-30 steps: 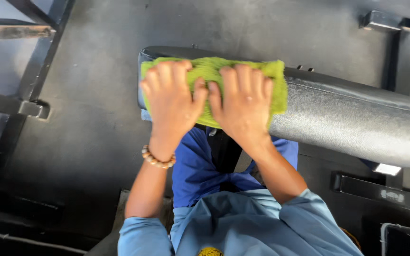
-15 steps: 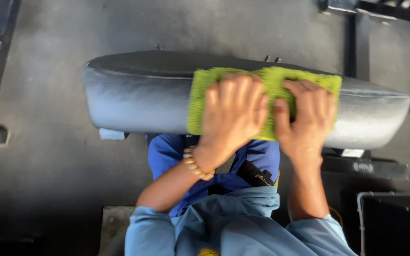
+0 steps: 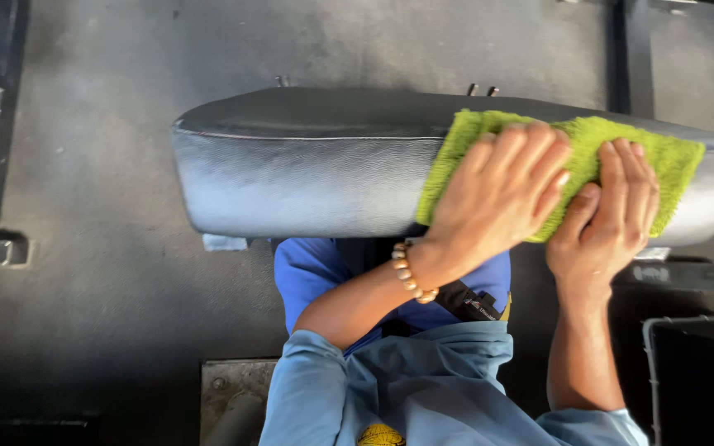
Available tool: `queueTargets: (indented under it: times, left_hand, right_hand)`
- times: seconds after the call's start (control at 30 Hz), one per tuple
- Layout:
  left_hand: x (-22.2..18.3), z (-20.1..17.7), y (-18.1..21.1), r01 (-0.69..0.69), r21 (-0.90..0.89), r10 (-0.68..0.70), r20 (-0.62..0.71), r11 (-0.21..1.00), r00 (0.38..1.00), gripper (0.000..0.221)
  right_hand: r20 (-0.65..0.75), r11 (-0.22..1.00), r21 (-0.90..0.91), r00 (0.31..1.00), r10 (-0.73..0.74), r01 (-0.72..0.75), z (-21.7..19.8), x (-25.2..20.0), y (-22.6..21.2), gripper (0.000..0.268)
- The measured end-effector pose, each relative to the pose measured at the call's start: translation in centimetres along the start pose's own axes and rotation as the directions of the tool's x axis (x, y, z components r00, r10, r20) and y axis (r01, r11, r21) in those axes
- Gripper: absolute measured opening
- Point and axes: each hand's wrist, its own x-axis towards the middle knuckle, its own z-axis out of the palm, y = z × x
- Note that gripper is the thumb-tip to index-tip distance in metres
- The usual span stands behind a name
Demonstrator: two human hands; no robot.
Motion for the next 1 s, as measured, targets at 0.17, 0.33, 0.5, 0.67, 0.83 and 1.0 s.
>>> queueTargets:
  times: [0.17,0.33,0.5,0.67,0.83,1.0]
  left_hand:
    - [-3.1,-4.3,-7.5,0.21,-0.004,-0.209,0.063,0.978,0.976,0.039]
    - [-7.0,-7.9,-13.6,0.38,0.123,-0.385,0.016,0.917,0.923,0.049]
    - [-7.5,-7.9,-13.9,0.422,0.343,-0.424,-0.073,0.84,0.903,0.032]
    - [-5.2,-5.5,-9.4,0.366,0.314,-0.388,0.007,0.876,0.922,0.033]
    - [-2.4,-1.6,-1.2,0.249,0.18,-0.256,0.017,0.952,0.967,0.025]
    - [0.5,0.9,4.8,0.04,0.073,-0.036,-0.054,0.997,0.998,0.016]
  right_hand:
    - [0.037,0.976,0.147,0.985,-0.17,0.163,2.8,4.0,-6.7,0.041]
    - [0.062,0.907,0.329,0.953,-0.298,0.262,5.3,6.3,-13.1,0.034]
    - [0.177,0.896,0.389,0.938,-0.299,0.212,5.9,6.2,-13.1,0.039]
    - [0.187,0.975,0.188,0.97,-0.153,0.117,4.3,2.7,-8.0,0.035]
    - [0.067,0.999,0.044,0.997,-0.024,0.021,1.8,-0.1,0.6,0.007]
    - [-0.101,0.981,-0.014,0.976,0.191,-0.193,-1.0,-2.8,7.6,0.025]
